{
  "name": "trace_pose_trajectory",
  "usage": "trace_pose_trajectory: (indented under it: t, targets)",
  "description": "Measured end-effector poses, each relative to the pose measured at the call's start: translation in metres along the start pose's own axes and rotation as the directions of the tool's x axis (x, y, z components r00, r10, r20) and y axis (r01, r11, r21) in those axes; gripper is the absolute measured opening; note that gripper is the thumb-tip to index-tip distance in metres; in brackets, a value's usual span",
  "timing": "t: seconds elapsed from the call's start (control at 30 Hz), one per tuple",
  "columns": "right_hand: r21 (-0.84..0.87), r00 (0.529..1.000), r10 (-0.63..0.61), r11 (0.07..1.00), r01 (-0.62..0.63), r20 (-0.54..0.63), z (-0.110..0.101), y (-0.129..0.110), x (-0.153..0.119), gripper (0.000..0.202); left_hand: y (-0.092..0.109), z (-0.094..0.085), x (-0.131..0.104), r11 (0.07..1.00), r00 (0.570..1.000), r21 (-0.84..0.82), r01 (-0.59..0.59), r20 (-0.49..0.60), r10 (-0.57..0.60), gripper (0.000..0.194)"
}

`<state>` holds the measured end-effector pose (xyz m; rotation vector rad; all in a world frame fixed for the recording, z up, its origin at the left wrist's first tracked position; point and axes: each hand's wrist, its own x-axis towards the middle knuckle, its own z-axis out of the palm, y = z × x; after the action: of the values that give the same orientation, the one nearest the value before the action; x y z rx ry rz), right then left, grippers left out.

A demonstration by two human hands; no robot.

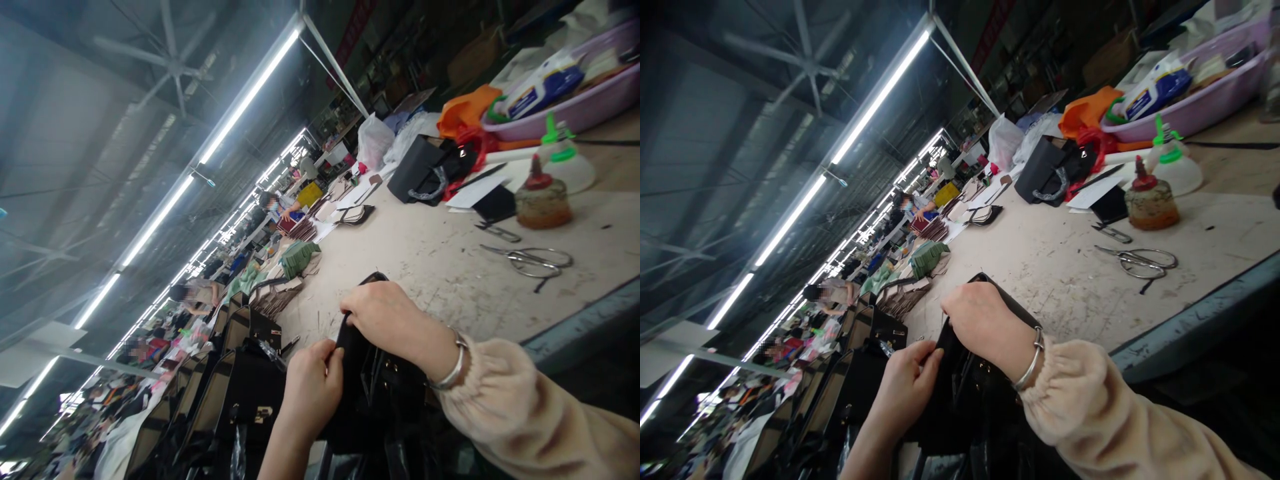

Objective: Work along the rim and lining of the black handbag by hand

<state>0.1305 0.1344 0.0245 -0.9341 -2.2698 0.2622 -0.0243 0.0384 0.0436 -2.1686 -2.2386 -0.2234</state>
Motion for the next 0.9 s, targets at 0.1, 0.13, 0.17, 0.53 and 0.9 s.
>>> trace_pose_trajectory:
  t: [0.1, 0.13, 0.17, 0.53, 0.9]
  targets:
    - [0.001, 1.0, -0.002, 1.0, 0.002, 0.022, -0.001, -0.001, 0.001, 0.016, 0.005, -0.002, 0.013, 0.999, 0.999, -0.051, 0.015, 0.039, -0.013, 0.03]
    - [0.005, 1.0, -0.004, 1.0, 0.004, 0.02, -0.001, -0.001, 0.0, 0.015, 0.006, -0.001, 0.017, 0.998, 0.999, -0.063, 0.016, 0.035, -0.014, 0.03]
    - [0.011, 1.0, -0.005, 1.0, 0.005, 0.014, 0.0, -0.001, 0.0, 0.014, 0.008, 0.001, 0.021, 0.998, 1.0, -0.061, 0.013, 0.024, -0.012, 0.03]
    - [-0.062, 0.997, 0.047, 0.997, -0.051, -0.065, -0.01, 0.017, -0.008, 0.026, 0.014, 0.009, 0.028, 0.999, 0.998, -0.026, -0.026, -0.061, 0.024, 0.035]
    - [-0.038, 0.996, 0.076, 0.996, -0.078, -0.056, -0.013, 0.015, -0.005, 0.017, 0.014, 0.011, 0.026, 0.997, 0.997, -0.048, -0.06, -0.045, 0.058, 0.036]
